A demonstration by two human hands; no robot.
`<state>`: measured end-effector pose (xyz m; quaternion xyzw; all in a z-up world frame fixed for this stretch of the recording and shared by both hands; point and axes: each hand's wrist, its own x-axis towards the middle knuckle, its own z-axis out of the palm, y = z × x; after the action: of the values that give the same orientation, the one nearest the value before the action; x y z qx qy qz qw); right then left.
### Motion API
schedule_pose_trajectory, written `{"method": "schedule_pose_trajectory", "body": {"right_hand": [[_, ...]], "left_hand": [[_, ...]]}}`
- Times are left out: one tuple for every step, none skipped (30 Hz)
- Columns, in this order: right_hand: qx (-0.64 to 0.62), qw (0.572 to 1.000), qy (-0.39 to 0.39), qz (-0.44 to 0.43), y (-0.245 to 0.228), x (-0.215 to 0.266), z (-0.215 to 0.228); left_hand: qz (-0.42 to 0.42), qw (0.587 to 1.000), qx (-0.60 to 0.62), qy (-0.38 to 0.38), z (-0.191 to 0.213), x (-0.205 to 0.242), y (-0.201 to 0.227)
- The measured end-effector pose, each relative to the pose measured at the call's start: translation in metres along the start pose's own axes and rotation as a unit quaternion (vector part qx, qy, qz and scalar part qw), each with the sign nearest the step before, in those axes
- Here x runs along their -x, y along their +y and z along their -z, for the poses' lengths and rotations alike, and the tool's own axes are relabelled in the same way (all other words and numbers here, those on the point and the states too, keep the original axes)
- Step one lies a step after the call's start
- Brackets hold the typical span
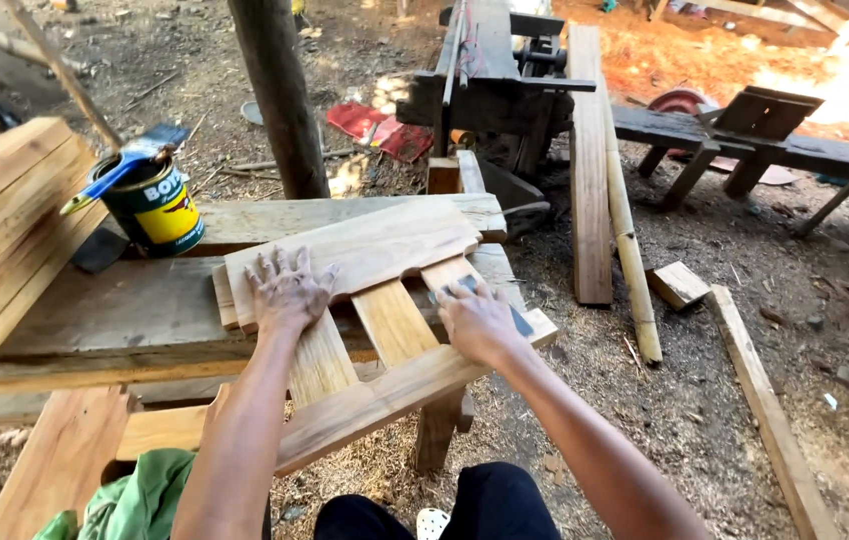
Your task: Sanding pieces of wooden furniture manually using sandpaper.
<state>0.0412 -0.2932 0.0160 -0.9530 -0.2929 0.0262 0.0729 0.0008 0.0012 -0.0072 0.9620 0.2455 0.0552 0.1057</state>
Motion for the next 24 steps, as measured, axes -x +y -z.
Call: {"method": "schedule_pose_trajectory", "body": {"right_hand": [[0.007,1.000,-0.017,0.005,-0.003,0.013,0.006],[0.013,0.999,-0.034,0.011,-0.007,0.025,0.012],[0.012,0.999,-0.032,0.009,-0.005,0.019,0.009],[0.016,0.999,-0.030,0.011,-0.004,0.013,0.005],[0.020,0.999,-0.030,0.013,-0.003,0.009,0.001],[0.018,0.999,-0.031,0.011,-0.006,0.001,0.001],[0.013,1.000,-0.022,0.010,-0.011,-0.010,0.003],[0.008,1.000,-0.012,0.008,-0.016,-0.021,0.005],[0.007,1.000,-0.012,0.012,-0.018,-0.024,0.005],[0.008,1.000,-0.012,0.004,-0.020,-0.026,0.005],[0.008,1.000,-0.011,-0.003,-0.022,-0.028,0.006],[0.008,1.000,-0.010,-0.001,-0.019,-0.021,0.005],[0.003,1.000,-0.016,-0.004,-0.016,-0.014,0.003],[-0.002,1.000,-0.023,-0.006,-0.013,-0.007,0.000],[-0.003,1.000,-0.020,-0.006,-0.009,0.004,0.007],[0.004,1.000,-0.030,-0.007,-0.006,0.014,0.013],[0.011,0.999,-0.046,-0.009,-0.001,0.027,0.016],[0.011,0.999,-0.049,-0.010,0.002,0.023,0.010],[0.017,0.999,-0.035,-0.008,0.005,0.018,0.007],[0.023,0.999,-0.022,-0.005,0.008,0.014,0.005],[0.023,0.999,-0.024,-0.006,0.009,0.003,0.001],[0.010,1.000,-0.015,-0.011,0.010,-0.008,-0.002],[-0.001,1.000,-0.006,-0.012,0.009,-0.020,-0.004],[0.001,1.000,-0.007,-0.010,0.004,-0.025,0.007]], "left_hand": [[-0.001,1.000,-0.004,0.004,-0.003,0.002,-0.001],[-0.002,1.000,-0.007,0.008,-0.007,0.004,-0.003],[-0.005,1.000,-0.008,0.009,-0.009,-0.001,-0.004],[-0.006,1.000,-0.011,0.016,-0.011,-0.005,-0.006],[-0.006,1.000,-0.014,0.021,-0.015,-0.007,-0.007],[-0.007,1.000,-0.015,0.019,-0.017,-0.006,-0.006],[-0.007,1.000,-0.009,0.021,-0.017,-0.007,-0.006],[-0.006,1.000,-0.004,0.022,-0.017,-0.008,-0.006],[-0.003,1.000,-0.005,0.024,-0.015,-0.006,-0.006],[-0.003,1.000,-0.004,0.024,-0.014,-0.004,-0.007],[-0.004,1.000,-0.004,0.023,-0.012,-0.003,-0.006],[-0.002,1.000,-0.004,0.025,-0.012,-0.002,-0.006],[-0.002,1.000,-0.007,0.017,-0.012,-0.002,-0.007],[-0.002,1.000,-0.010,0.008,-0.013,-0.002,-0.007],[-0.003,1.000,-0.011,0.010,-0.011,-0.004,-0.007],[-0.004,1.000,-0.010,0.009,-0.009,-0.007,-0.007],[-0.004,1.000,-0.008,0.003,-0.012,-0.007,-0.007],[-0.004,1.000,-0.008,0.000,-0.014,-0.005,-0.008],[-0.006,1.000,-0.009,0.001,-0.012,-0.007,-0.006],[-0.007,1.000,-0.010,0.002,-0.010,-0.009,-0.005],[-0.008,1.000,-0.010,0.000,-0.012,-0.008,-0.003],[-0.005,1.000,-0.012,-0.005,-0.013,-0.008,-0.002],[0.001,1.000,-0.013,-0.007,-0.012,-0.007,-0.003],[0.004,1.000,-0.012,-0.007,-0.011,-0.008,-0.002]]}}
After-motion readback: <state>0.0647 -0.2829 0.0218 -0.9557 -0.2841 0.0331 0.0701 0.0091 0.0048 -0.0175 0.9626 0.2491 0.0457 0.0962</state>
